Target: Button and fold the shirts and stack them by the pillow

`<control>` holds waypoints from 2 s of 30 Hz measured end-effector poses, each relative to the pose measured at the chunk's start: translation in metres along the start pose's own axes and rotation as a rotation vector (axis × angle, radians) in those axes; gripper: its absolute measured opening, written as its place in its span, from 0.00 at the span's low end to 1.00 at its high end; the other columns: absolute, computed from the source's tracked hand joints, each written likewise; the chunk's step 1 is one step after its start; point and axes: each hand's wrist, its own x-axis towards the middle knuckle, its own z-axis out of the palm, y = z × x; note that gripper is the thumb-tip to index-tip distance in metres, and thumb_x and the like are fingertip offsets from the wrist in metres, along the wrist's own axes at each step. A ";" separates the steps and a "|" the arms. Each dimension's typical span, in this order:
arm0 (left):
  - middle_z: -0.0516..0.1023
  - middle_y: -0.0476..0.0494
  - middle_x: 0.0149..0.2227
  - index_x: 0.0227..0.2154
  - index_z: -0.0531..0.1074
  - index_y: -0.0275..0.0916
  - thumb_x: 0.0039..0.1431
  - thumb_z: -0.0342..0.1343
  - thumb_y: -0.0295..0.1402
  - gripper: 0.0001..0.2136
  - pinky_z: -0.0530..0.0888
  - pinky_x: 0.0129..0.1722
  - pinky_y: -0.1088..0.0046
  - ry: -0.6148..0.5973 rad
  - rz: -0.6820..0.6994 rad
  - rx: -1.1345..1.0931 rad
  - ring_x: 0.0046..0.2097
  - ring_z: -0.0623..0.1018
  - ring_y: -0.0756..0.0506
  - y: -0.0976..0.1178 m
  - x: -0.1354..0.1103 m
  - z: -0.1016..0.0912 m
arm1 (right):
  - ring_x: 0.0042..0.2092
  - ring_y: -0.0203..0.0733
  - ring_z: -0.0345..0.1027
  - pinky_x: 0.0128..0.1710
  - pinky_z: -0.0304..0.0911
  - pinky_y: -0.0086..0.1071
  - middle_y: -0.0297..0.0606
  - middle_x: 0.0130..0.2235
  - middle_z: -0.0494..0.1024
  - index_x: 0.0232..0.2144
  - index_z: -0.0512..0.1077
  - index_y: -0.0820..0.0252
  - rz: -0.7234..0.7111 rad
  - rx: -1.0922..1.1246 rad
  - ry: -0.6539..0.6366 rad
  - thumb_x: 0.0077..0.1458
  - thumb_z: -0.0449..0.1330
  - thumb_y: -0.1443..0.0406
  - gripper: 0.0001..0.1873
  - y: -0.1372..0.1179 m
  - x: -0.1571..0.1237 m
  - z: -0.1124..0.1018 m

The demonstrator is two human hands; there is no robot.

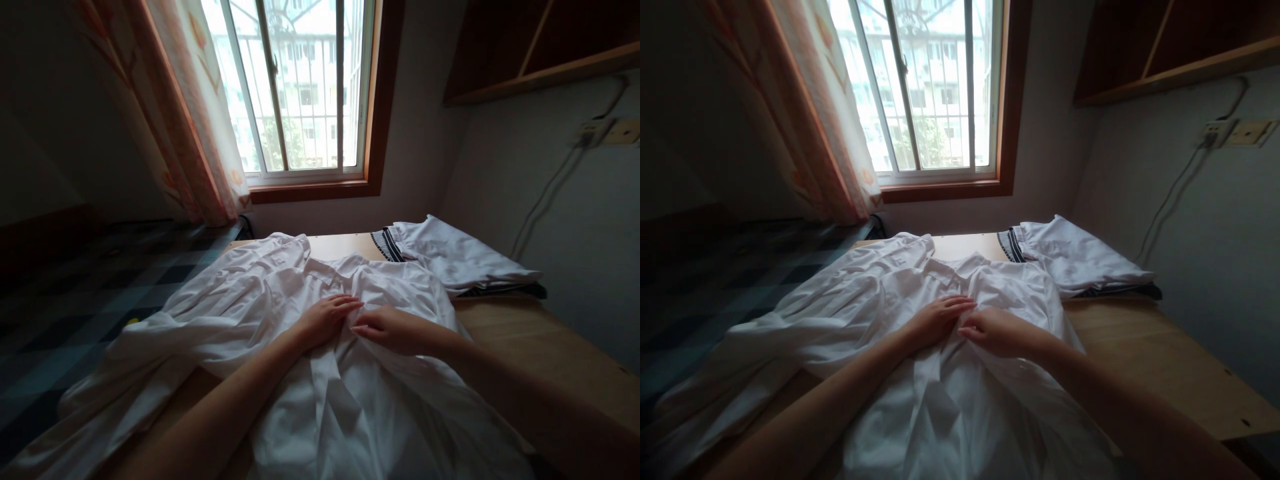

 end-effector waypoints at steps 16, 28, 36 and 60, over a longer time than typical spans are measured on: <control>0.77 0.38 0.43 0.39 0.75 0.36 0.65 0.49 0.28 0.10 0.73 0.50 0.64 0.258 -0.480 0.049 0.45 0.76 0.43 -0.008 0.029 0.005 | 0.68 0.53 0.52 0.65 0.48 0.51 0.49 0.66 0.63 0.61 0.67 0.55 0.250 -0.332 0.400 0.66 0.49 0.53 0.27 0.101 0.017 0.049; 0.78 0.36 0.42 0.37 0.77 0.36 0.61 0.58 0.42 0.13 0.72 0.45 0.65 0.226 -0.788 0.201 0.45 0.77 0.39 -0.010 0.058 0.014 | 0.68 0.53 0.52 0.66 0.46 0.53 0.50 0.66 0.63 0.61 0.67 0.56 0.240 -0.334 0.392 0.66 0.48 0.53 0.26 0.099 0.017 0.048; 0.78 0.43 0.36 0.30 0.75 0.37 0.63 0.55 0.36 0.09 0.72 0.41 0.69 0.387 -0.752 -0.019 0.39 0.77 0.45 -0.023 0.055 0.009 | 0.69 0.57 0.48 0.65 0.42 0.60 0.49 0.68 0.59 0.64 0.63 0.53 0.256 -0.330 0.343 0.65 0.50 0.49 0.30 0.090 0.013 0.045; 0.80 0.44 0.48 0.41 0.80 0.44 0.60 0.57 0.31 0.09 0.67 0.61 0.60 0.041 -0.141 0.002 0.53 0.75 0.42 -0.012 0.047 -0.002 | 0.59 0.45 0.66 0.62 0.58 0.42 0.42 0.56 0.76 0.53 0.76 0.55 -0.306 0.124 0.097 0.65 0.53 0.60 0.18 0.057 -0.003 0.013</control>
